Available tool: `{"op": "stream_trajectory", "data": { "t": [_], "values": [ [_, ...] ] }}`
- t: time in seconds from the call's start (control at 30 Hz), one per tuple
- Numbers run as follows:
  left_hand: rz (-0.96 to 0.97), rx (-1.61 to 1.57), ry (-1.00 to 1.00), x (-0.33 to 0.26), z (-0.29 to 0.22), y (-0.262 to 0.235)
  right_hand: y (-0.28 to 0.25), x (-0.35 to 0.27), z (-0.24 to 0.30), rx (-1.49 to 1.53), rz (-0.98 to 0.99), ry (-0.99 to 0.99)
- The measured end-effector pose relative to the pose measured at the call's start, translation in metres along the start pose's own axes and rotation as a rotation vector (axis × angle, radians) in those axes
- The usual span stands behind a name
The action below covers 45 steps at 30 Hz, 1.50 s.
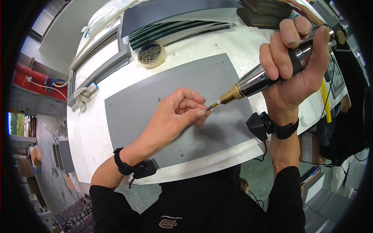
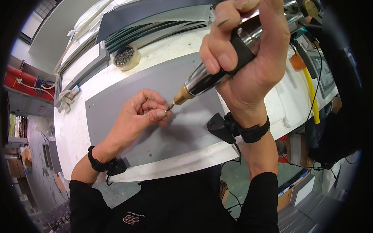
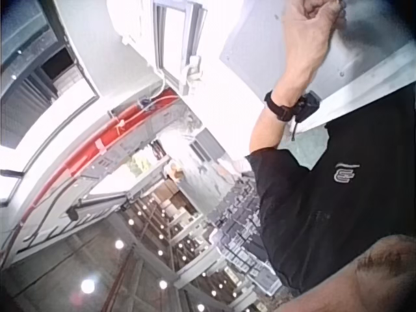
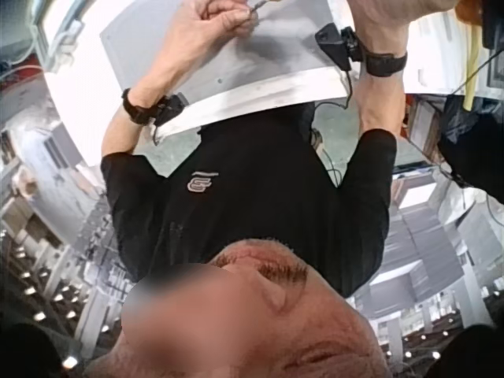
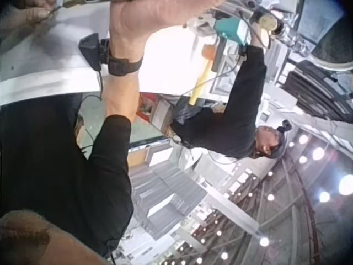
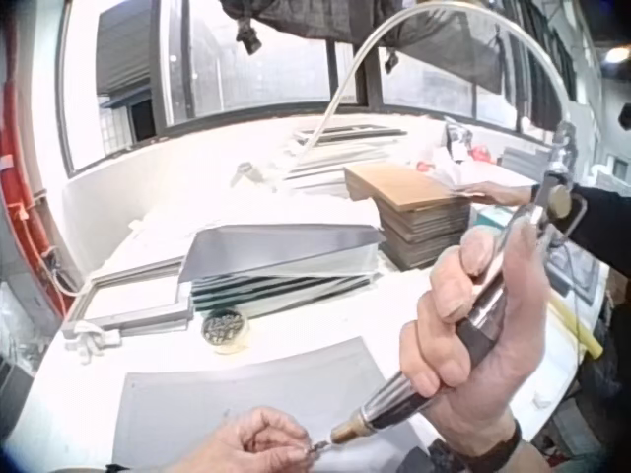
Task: The recorder uses a pneumatic screwdriver to assemble screws into a panel, walks to a storage area to retrieve or inspect more panels, and cleans them with a cloth.
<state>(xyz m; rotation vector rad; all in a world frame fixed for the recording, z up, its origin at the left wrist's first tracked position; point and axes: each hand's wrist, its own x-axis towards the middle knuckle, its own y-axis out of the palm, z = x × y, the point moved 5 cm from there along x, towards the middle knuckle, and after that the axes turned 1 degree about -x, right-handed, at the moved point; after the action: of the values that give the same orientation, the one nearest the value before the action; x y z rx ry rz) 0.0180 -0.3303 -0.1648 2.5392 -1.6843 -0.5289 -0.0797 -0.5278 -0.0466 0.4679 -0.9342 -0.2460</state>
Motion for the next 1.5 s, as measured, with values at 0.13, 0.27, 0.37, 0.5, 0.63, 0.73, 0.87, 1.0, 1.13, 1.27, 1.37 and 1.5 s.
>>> {"op": "stream_trajectory", "data": {
  "t": [0.13,0.27,0.37,0.5,0.63,0.73,0.87,1.0,1.13,1.27,1.37,1.5],
  "values": [
    [-0.046,0.207,0.027,0.034,-0.015,-0.006,0.009,0.03,-0.005,-0.139,0.123,-0.005],
    [-0.124,0.723,0.301,0.073,-0.04,-0.01,-0.004,0.04,-0.016,-0.321,-0.262,0.113],
    [-0.151,0.825,0.344,0.098,-0.042,-0.011,-0.008,0.054,-0.037,-0.447,-0.129,0.057],
    [-0.161,0.94,0.322,0.124,-0.037,-0.015,-0.028,0.056,-0.059,-0.542,-0.018,0.054],
    [-0.153,0.9,0.283,0.135,-0.029,-0.018,-0.044,0.053,-0.07,-0.544,-0.101,0.101],
    [-0.16,0.912,0.268,0.138,-0.028,-0.019,-0.043,0.053,-0.068,-0.554,-0.106,0.133],
    [-0.147,0.92,0.223,0.135,-0.032,-0.019,-0.038,0.05,-0.062,-0.542,-0.137,0.129],
    [-0.097,1.298,0.5,0.107,-0.039,-0.001,-0.036,0.054,-0.065,-0.518,-0.095,0.158],
    [0.003,1.62,0.565,0.091,-0.031,0.012,-0.034,0.057,-0.071,-0.548,0.072,0.208],
    [-0.003,1.661,0.651,0.089,-0.032,0.014,-0.041,0.048,-0.078,-0.486,-0.009,0.225],
    [0.008,1.723,0.629,0.088,-0.031,0.012,-0.047,0.049,-0.089,-0.474,0.006,0.256],
    [-0.005,1.722,0.645,0.085,-0.03,0.011,-0.046,0.047,-0.098,-0.441,0.052,0.364]
  ]
}}
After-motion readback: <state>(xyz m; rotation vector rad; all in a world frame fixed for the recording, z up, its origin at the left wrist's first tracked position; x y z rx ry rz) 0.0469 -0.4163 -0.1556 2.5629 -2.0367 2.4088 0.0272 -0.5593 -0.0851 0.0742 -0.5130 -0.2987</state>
